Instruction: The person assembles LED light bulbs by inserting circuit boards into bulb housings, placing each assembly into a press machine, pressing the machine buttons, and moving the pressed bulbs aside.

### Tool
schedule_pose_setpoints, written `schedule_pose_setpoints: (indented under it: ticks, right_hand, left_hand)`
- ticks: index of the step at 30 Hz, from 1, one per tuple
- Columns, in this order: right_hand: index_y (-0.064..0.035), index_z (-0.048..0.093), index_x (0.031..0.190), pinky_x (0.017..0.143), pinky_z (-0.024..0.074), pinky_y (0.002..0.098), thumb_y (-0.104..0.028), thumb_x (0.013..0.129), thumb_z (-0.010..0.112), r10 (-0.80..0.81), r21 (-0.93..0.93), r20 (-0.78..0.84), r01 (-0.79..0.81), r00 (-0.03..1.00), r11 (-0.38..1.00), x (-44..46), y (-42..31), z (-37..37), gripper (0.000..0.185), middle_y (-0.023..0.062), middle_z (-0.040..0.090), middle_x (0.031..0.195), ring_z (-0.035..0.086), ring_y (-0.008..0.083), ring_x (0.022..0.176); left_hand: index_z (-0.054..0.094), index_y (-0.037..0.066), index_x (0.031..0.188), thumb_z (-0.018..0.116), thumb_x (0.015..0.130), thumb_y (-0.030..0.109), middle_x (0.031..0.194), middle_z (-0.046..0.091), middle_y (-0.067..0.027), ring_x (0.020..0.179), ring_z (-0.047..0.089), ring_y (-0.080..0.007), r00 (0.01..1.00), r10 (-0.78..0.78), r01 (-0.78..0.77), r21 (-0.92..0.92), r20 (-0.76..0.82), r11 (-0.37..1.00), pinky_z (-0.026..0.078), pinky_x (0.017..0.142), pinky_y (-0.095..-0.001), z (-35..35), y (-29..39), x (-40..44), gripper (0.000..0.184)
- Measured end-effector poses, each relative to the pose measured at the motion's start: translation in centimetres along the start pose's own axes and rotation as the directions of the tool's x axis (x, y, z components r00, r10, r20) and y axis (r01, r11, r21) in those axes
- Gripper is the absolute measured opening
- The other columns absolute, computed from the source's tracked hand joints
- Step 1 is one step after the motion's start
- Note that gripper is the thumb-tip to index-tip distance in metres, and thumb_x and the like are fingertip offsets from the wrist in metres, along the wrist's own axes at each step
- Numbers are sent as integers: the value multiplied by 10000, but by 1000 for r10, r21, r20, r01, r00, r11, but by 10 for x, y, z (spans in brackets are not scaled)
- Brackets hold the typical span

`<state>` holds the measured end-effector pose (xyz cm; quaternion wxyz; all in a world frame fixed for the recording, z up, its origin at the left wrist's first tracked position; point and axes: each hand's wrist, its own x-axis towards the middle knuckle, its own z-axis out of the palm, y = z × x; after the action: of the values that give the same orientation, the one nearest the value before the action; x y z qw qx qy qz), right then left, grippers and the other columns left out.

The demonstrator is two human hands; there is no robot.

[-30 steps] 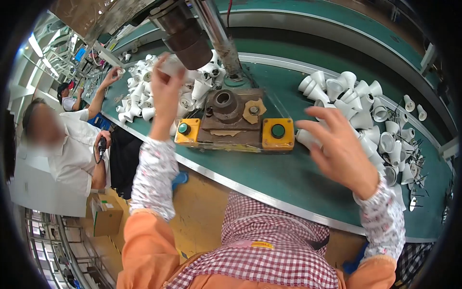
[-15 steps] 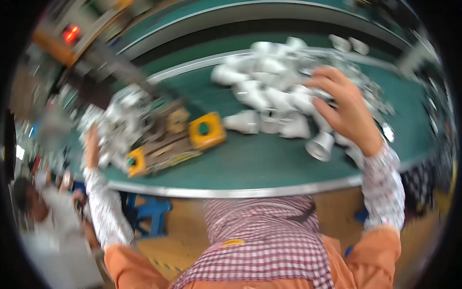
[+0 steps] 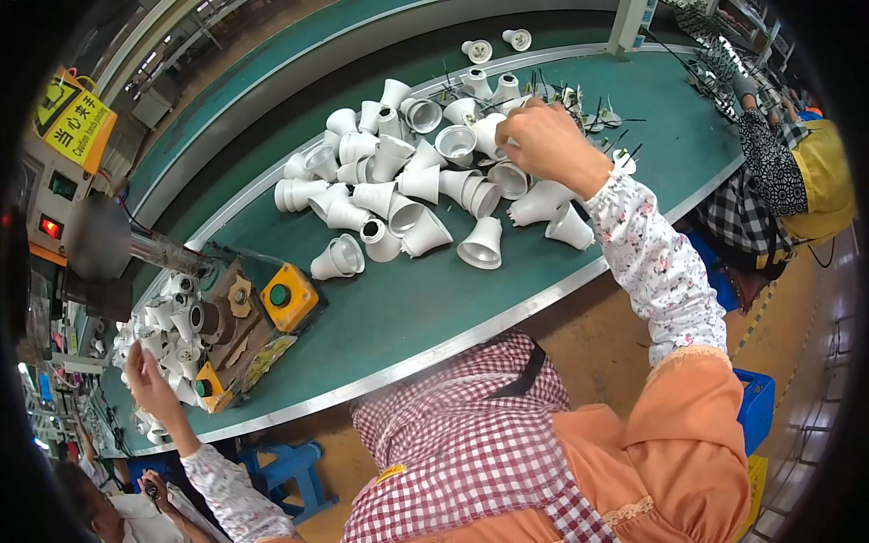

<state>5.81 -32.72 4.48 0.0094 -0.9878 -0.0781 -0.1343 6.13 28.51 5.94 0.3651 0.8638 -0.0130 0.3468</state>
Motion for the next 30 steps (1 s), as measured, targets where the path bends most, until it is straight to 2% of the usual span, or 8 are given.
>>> schedule_pose_setpoints:
  ticks: [3,10,14,17,21,24,26,30]
  right_hand:
    - [-74,671,913,849,454,440,-227,768,670,41,6,84,-42,996,999,1,-10,-2,211,107,670,891,604,298,928]
    - [-119,448,1323,906,452,459,-472,795,648,366,7,187,-374,912,928,26,-21,26,666,207,543,1212,548,384,1076]
    - [-60,485,1264,888,467,422,-368,797,671,59,311,-76,-32,995,950,19,-42,34,589,230,557,1160,529,403,1089]
    - [-41,512,1233,880,467,392,-291,775,693,-36,750,-162,147,986,645,14,-53,18,552,223,566,1148,556,360,1045]
    - [-11,586,1140,894,461,391,-189,752,692,259,577,-374,5,891,817,-2,28,8,441,194,602,1120,577,339,1026]
    - [-28,563,1196,974,404,395,-168,737,701,327,114,-468,-312,821,943,-83,152,-6,499,156,589,1170,540,321,1097]
    - [-14,523,1264,1019,371,372,-289,772,694,596,244,-199,-549,778,799,-130,169,-11,589,191,543,1263,505,332,1176]
    - [-21,389,1393,1086,284,378,-423,841,624,599,677,233,-570,766,466,-154,187,7,723,206,395,1421,353,305,1332]
  left_hand:
    - [597,-22,1066,580,876,13,988,613,-98,912,582,-210,958,266,-269,23,108,963,461,819,-302,38,46,-40,194]
    - [617,-5,947,602,830,-8,941,601,-113,847,577,-218,964,193,-139,-271,185,952,462,735,-292,126,121,-113,118]
    - [632,21,972,651,785,8,956,602,-117,853,581,-238,919,269,-159,-355,287,921,474,744,-317,164,163,-137,189]
    - [640,48,1022,700,746,50,1061,583,-128,983,554,-297,820,456,-318,-388,346,865,441,877,-381,187,191,-150,282]
    - [640,65,1043,730,692,61,1134,555,-121,1069,500,-326,743,582,-432,-427,330,794,408,912,-417,202,207,-154,363]
    - [635,57,1046,734,690,66,1117,557,-128,1049,505,-329,755,578,-426,-439,310,791,411,904,-417,205,209,-145,370]
    - [631,50,1044,738,684,65,1104,556,-132,1040,505,-331,746,578,-418,-443,330,793,408,899,-423,210,208,-143,376]
    - [627,50,1033,739,684,59,1081,558,-130,1026,510,-330,708,624,-420,-513,331,749,405,898,-418,228,221,-145,367]
